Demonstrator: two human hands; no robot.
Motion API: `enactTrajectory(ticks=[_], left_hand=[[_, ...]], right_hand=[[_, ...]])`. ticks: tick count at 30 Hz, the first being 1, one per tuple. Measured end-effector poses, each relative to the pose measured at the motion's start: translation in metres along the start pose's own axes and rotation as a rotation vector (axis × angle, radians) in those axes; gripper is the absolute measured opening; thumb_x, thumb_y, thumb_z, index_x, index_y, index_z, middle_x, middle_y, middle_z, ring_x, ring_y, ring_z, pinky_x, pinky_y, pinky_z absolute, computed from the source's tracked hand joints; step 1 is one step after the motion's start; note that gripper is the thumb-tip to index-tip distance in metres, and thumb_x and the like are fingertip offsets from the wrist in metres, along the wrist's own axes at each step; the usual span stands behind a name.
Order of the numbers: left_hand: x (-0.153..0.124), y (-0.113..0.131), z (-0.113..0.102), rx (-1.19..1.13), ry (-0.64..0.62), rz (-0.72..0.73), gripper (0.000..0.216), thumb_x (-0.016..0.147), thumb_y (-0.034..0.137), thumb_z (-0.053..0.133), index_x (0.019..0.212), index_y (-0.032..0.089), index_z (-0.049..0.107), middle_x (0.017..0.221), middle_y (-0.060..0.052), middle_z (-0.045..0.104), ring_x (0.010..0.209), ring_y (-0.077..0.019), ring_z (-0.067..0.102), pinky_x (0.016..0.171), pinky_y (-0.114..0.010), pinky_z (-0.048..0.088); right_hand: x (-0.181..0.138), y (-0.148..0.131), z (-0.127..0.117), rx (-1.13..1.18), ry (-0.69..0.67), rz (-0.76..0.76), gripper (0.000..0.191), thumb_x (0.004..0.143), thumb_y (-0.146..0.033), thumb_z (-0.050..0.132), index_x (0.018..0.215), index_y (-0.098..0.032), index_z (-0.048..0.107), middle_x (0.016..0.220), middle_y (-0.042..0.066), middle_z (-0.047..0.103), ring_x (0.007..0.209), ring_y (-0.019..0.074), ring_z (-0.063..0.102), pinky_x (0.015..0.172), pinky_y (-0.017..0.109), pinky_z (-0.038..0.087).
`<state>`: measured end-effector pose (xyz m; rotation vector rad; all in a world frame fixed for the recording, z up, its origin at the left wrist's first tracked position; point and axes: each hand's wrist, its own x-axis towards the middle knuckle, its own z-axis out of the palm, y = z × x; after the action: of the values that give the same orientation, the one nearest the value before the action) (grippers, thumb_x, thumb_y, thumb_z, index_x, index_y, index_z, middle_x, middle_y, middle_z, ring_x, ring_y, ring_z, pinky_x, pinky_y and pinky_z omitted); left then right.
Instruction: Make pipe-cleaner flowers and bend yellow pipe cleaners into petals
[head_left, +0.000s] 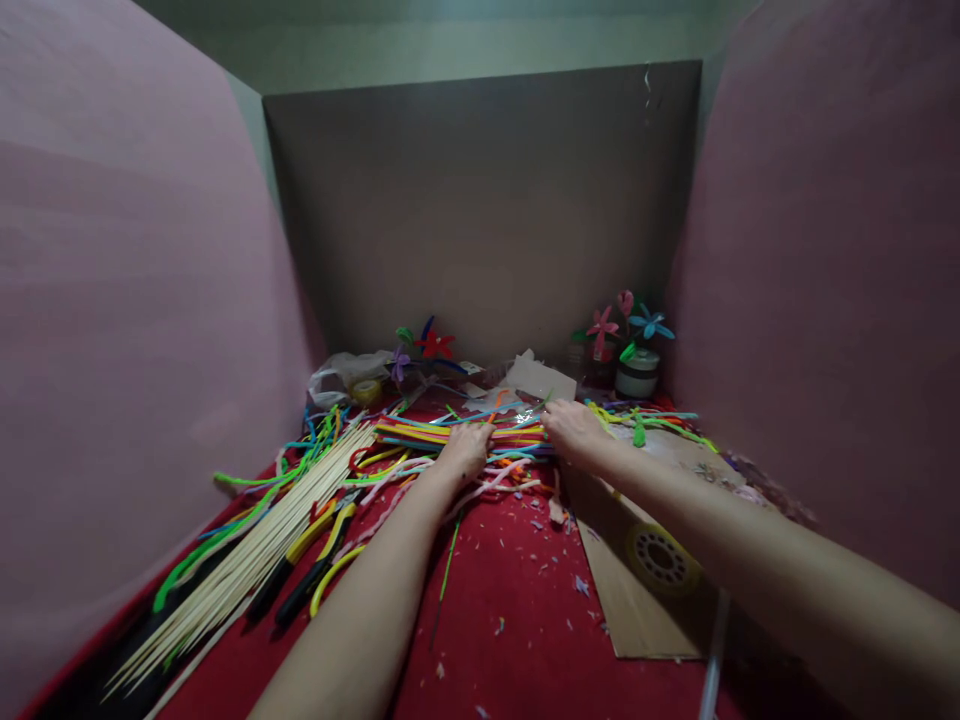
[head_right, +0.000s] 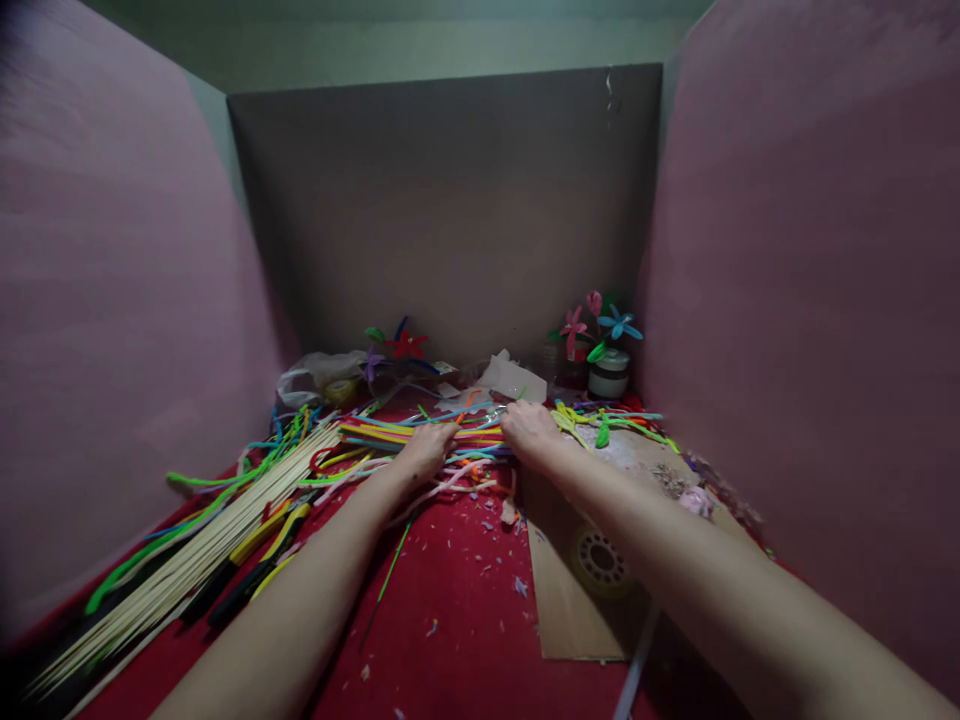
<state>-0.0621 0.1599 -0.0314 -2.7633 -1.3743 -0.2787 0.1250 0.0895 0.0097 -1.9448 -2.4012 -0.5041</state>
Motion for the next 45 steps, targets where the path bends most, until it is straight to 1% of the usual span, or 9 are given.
enactTrajectory(ticks=[7,13,15,18,22,27,32,38,45], left_hand=[[0.001,-0.001,0.002,0.001,0.011,-0.015,0.027,0.086,0.022,0.039,0.1,0.016,0.062,0.098,-0.014,0.065,0.091,-0.0245,0.059,0.079,-0.034,0.039],[0.0,-0.003,0.007,-0.086,0.078,-0.025,0.025,0.084,0.02,0.045,0.1,0.017,0.063,0.099,-0.013,0.065,0.093,-0.0245,0.058,0.082,-0.036,0.039],[-0.001,-0.003,0.005,-0.139,0.121,-0.03,0.024,0.081,0.018,0.05,0.102,0.017,0.062,0.1,-0.012,0.065,0.094,-0.0237,0.057,0.084,-0.036,0.039],[-0.002,0.005,-0.005,-0.234,0.248,-0.05,0.033,0.077,0.015,0.054,0.111,0.017,0.056,0.111,-0.013,0.059,0.106,-0.0243,0.051,0.091,-0.038,0.036],[-0.005,0.035,-0.037,-0.407,0.369,-0.051,0.034,0.081,0.028,0.053,0.113,0.015,0.051,0.101,-0.011,0.06,0.095,-0.0213,0.054,0.083,-0.036,0.042],[-0.026,0.069,-0.078,-1.652,0.135,0.003,0.052,0.07,0.046,0.063,0.11,0.016,0.047,0.058,0.006,0.046,0.046,-0.0077,0.044,0.046,-0.021,0.036],[-0.044,0.062,-0.084,-1.943,0.306,-0.249,0.033,0.055,0.026,0.075,0.073,0.013,0.051,0.05,0.008,0.044,0.039,-0.0025,0.039,0.041,-0.016,0.03],[-0.048,0.064,-0.069,-1.894,0.636,-0.33,0.03,0.056,0.028,0.071,0.071,0.015,0.049,0.053,0.005,0.057,0.046,-0.0084,0.055,0.046,-0.019,0.04],[-0.053,0.096,-0.052,-1.693,0.597,-0.206,0.022,0.065,0.031,0.067,0.077,0.014,0.058,0.064,0.0,0.065,0.055,-0.0127,0.06,0.053,-0.024,0.046]], right_hand=[[-0.037,0.065,-0.018,-0.119,-0.086,0.137,0.023,0.081,-0.009,0.044,0.092,-0.014,0.065,0.093,0.014,0.067,0.093,0.0231,0.059,0.073,0.03,0.04],[-0.074,0.113,-0.073,-0.174,-0.088,0.511,0.024,0.079,-0.011,0.042,0.087,-0.011,0.065,0.087,0.02,0.067,0.08,0.0275,0.065,0.058,0.03,0.039],[-0.088,0.117,-0.099,-0.189,0.01,0.665,0.028,0.08,-0.016,0.041,0.097,-0.011,0.062,0.091,0.022,0.066,0.081,0.0299,0.064,0.055,0.031,0.037],[-0.105,0.106,-0.124,-0.073,0.501,0.86,0.026,0.08,-0.024,0.043,0.096,-0.019,0.063,0.086,0.015,0.068,0.075,0.0253,0.063,0.056,0.03,0.035],[-0.112,0.064,-0.109,0.226,0.734,0.567,0.021,0.08,-0.026,0.044,0.081,-0.017,0.063,0.07,0.008,0.066,0.061,0.0166,0.058,0.056,0.025,0.036],[-0.1,0.015,-0.051,0.341,0.584,0.244,0.02,0.081,-0.016,0.04,0.077,-0.017,0.06,0.076,0.006,0.064,0.07,0.0155,0.057,0.062,0.023,0.036],[-0.092,0.002,-0.028,0.421,0.5,0.23,0.02,0.083,-0.016,0.04,0.081,-0.019,0.06,0.082,0.006,0.064,0.074,0.0169,0.058,0.062,0.024,0.035],[-0.082,-0.004,-0.032,1.103,0.662,0.524,0.024,0.075,-0.032,0.055,0.094,-0.017,0.052,0.078,0.004,0.06,0.06,0.0153,0.054,0.055,0.027,0.04],[-0.078,-0.051,-0.031,2.207,0.176,0.451,0.023,0.071,-0.036,0.061,0.072,-0.014,0.055,0.057,-0.001,0.056,0.039,0.0073,0.048,0.035,0.019,0.037]])
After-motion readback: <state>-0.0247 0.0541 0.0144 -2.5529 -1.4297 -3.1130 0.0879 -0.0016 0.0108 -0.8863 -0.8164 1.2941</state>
